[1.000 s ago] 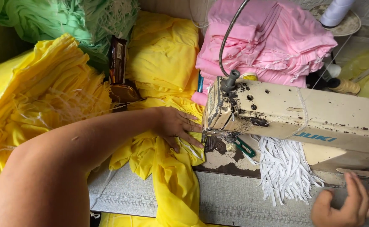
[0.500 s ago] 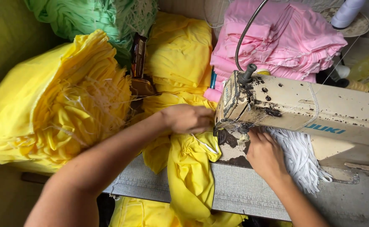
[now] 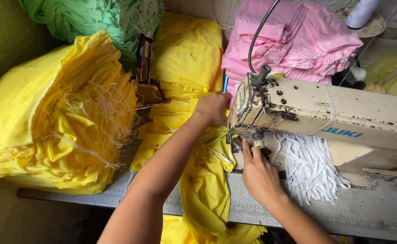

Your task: Manually threading a white elastic band through a pre-sewn channel in yellow fabric components at a sewing workstation.

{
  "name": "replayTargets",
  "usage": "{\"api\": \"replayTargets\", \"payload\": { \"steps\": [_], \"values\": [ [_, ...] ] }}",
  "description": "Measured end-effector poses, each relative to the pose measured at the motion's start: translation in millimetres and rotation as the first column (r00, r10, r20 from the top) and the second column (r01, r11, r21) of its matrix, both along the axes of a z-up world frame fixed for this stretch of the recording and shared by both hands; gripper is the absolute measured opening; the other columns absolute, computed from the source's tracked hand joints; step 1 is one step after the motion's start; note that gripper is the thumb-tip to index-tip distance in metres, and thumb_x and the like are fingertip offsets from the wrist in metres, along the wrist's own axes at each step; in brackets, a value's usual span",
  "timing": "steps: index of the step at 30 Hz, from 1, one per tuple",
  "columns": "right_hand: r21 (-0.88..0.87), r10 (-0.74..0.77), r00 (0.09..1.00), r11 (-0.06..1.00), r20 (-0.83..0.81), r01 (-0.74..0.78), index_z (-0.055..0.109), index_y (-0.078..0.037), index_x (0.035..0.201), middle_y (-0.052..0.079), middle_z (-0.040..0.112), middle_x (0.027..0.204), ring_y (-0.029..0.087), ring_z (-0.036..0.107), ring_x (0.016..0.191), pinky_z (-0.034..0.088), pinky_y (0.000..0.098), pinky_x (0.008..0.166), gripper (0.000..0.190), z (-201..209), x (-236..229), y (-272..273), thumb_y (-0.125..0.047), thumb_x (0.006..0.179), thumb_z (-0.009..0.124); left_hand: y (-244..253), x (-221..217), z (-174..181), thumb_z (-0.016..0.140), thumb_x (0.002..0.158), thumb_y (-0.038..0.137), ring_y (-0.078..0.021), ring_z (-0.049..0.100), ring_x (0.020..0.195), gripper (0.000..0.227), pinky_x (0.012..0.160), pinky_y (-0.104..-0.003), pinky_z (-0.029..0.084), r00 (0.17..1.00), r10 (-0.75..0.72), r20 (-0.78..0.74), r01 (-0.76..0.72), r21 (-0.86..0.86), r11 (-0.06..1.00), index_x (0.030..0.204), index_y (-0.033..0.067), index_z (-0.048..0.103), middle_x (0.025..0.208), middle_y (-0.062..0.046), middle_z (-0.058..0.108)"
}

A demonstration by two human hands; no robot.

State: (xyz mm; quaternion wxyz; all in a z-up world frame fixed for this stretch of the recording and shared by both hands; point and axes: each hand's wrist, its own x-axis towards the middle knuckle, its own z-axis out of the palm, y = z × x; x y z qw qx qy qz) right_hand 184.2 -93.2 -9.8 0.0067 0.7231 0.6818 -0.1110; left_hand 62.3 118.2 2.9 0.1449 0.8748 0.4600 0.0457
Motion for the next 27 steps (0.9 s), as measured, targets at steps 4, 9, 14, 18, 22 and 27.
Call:
{"api": "replayTargets", "payload": {
  "steps": [4, 9, 14, 18, 22, 27],
  "values": [
    [0.041, 0.042, 0.998, 0.998, 0.042, -0.044, 0.020, -0.006, 0.162, 0.023, 0.044, 0.141, 0.021, 0.070, 0.054, 0.066, 0.0346, 0.054, 0.082, -11, -2, 6, 0.005, 0.090, 0.058, 1, 0, -6, 0.076, 0.071, 0.023, -0.0296, 0.070, 0.090, 0.042, 0.075, -0.046, 0.058, 1.000, 0.005, 0.005, -0.006, 0.007, 1.000, 0.108, 0.0178, 0.056, 0.105, -0.007, 0.069],
    [-0.105, -0.081, 0.997, 0.991, 0.016, 0.083, 0.015, -0.001, 0.162, 0.027, 0.044, 0.139, 0.019, 0.067, 0.056, 0.064, 0.0232, 0.045, 0.078, 16, -10, 2, 0.019, 0.093, 0.048, -6, -5, -2, 0.082, 0.071, 0.024, -0.0292, 0.069, 0.089, 0.045, 0.075, -0.046, 0.057, 0.999, 0.014, 0.041, -0.013, -0.036, 0.999, 0.109, 0.0191, 0.057, 0.109, -0.006, 0.066],
    [0.227, -0.160, 0.965, 0.968, 0.209, 0.112, 0.044, -0.009, 0.151, 0.023, 0.047, 0.149, 0.039, 0.053, 0.123, 0.051, 0.0469, 0.098, 0.056, -8, 66, -11, -0.025, 0.097, 0.053, -75, -59, 2, 0.076, 0.081, 0.028, -0.0336, 0.057, 0.096, 0.035, 0.082, -0.048, 0.047, 0.927, -0.195, 0.321, 0.092, 0.310, 0.946, 0.107, 0.0085, 0.062, 0.105, -0.014, 0.058],
    [0.555, 0.087, 0.993, 0.831, -0.078, -0.029, 0.071, -0.015, 0.113, 0.005, 0.072, 0.108, 0.025, 0.060, 0.108, 0.044, 0.0427, 0.104, 0.024, -43, 89, -24, -0.022, 0.090, 0.067, -202, -106, 5, 0.059, 0.090, 0.064, -0.0342, 0.065, 0.092, 0.061, 0.077, -0.050, 0.055, 0.926, -0.057, 0.374, 0.039, 0.055, 0.998, 0.114, 0.0081, 0.064, 0.107, -0.017, 0.065],
    [0.428, 0.308, 0.863, 0.895, -0.401, -0.121, 0.072, -0.014, 0.115, 0.001, 0.077, 0.105, 0.014, 0.073, 0.084, 0.064, 0.0272, 0.080, 0.024, 9, 5, -18, -0.017, 0.092, 0.065, -272, -108, -26, 0.066, 0.091, 0.054, -0.0298, 0.051, 0.098, 0.053, 0.085, -0.048, 0.045, 0.934, -0.115, 0.339, 0.084, 0.104, 0.991, 0.116, 0.0067, 0.065, 0.106, -0.012, 0.060],
    [0.191, 0.276, 0.924, 0.954, -0.265, -0.230, 0.075, -0.016, 0.116, 0.001, 0.061, 0.103, 0.021, 0.054, 0.102, 0.052, 0.0405, 0.084, 0.029, 9, -51, 6, -0.030, 0.091, 0.072, -282, -117, -27, 0.065, 0.075, 0.017, -0.0319, 0.053, 0.093, 0.021, 0.083, -0.043, 0.047, 0.829, -0.093, 0.551, 0.041, 0.106, 0.993, 0.093, 0.0069, 0.061, 0.102, -0.012, 0.060]
  ]
}}
